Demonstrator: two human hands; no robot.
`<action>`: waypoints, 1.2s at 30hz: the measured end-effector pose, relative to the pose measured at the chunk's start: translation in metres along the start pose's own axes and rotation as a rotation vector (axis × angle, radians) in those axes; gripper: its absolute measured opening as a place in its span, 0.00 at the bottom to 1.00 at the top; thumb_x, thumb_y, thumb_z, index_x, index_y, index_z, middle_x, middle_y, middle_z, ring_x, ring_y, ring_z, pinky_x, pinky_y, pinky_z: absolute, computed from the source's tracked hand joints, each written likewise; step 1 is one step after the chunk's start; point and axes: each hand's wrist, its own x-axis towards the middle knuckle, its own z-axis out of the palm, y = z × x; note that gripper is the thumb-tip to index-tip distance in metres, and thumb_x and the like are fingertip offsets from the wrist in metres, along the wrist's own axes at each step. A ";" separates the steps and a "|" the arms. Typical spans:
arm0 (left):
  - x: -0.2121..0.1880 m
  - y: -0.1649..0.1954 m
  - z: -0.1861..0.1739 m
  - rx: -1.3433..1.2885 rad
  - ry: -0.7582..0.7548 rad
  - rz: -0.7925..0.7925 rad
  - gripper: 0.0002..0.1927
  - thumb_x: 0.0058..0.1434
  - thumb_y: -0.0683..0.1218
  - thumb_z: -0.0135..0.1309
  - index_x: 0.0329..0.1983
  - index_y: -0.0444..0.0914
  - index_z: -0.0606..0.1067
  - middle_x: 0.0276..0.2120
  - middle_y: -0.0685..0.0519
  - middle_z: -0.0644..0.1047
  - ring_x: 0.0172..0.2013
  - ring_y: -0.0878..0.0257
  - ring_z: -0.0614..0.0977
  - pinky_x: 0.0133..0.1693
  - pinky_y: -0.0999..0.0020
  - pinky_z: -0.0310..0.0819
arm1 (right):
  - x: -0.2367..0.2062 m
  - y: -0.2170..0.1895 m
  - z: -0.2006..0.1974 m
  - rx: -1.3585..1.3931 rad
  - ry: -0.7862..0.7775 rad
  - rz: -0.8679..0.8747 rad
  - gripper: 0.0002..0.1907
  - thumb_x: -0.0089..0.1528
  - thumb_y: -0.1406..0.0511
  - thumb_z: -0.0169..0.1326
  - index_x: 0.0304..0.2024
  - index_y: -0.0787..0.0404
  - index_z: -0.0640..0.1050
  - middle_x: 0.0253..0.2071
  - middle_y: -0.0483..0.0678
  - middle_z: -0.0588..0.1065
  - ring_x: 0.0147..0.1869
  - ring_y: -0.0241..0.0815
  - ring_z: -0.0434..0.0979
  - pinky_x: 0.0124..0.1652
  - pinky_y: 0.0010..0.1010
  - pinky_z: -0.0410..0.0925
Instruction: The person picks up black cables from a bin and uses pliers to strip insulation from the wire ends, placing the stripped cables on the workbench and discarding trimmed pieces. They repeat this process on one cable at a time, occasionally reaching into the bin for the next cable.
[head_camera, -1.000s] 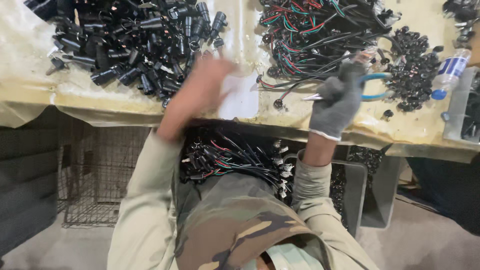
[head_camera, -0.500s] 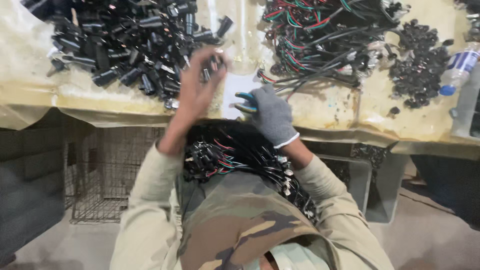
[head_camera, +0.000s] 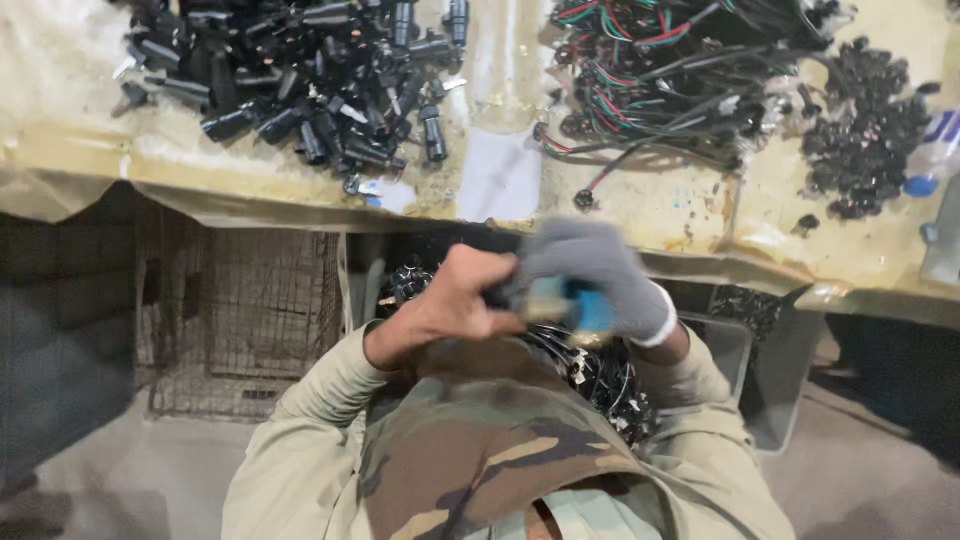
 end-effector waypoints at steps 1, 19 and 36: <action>0.000 0.001 -0.001 0.083 -0.088 0.091 0.18 0.44 0.48 0.74 0.25 0.37 0.74 0.21 0.46 0.74 0.22 0.49 0.78 0.25 0.60 0.66 | 0.005 -0.004 -0.002 0.029 -0.135 0.049 0.11 0.52 0.68 0.65 0.36 0.59 0.78 0.37 0.48 0.76 0.39 0.46 0.77 0.40 0.34 0.70; -0.025 0.048 0.037 0.251 0.045 0.142 0.17 0.47 0.51 0.69 0.31 0.37 0.77 0.19 0.50 0.70 0.20 0.52 0.75 0.23 0.58 0.66 | -0.052 -0.029 0.044 0.870 0.243 0.007 0.14 0.65 0.59 0.58 0.28 0.57 0.72 0.31 0.46 0.74 0.35 0.42 0.75 0.36 0.34 0.69; -0.028 0.038 -0.050 0.199 -0.512 0.002 0.15 0.47 0.45 0.66 0.39 0.40 0.81 0.38 0.49 0.79 0.43 0.50 0.77 0.41 0.55 0.71 | 0.020 0.076 -0.032 -0.929 0.577 0.227 0.14 0.65 0.60 0.65 0.42 0.64 0.78 0.33 0.50 0.79 0.34 0.45 0.79 0.36 0.33 0.70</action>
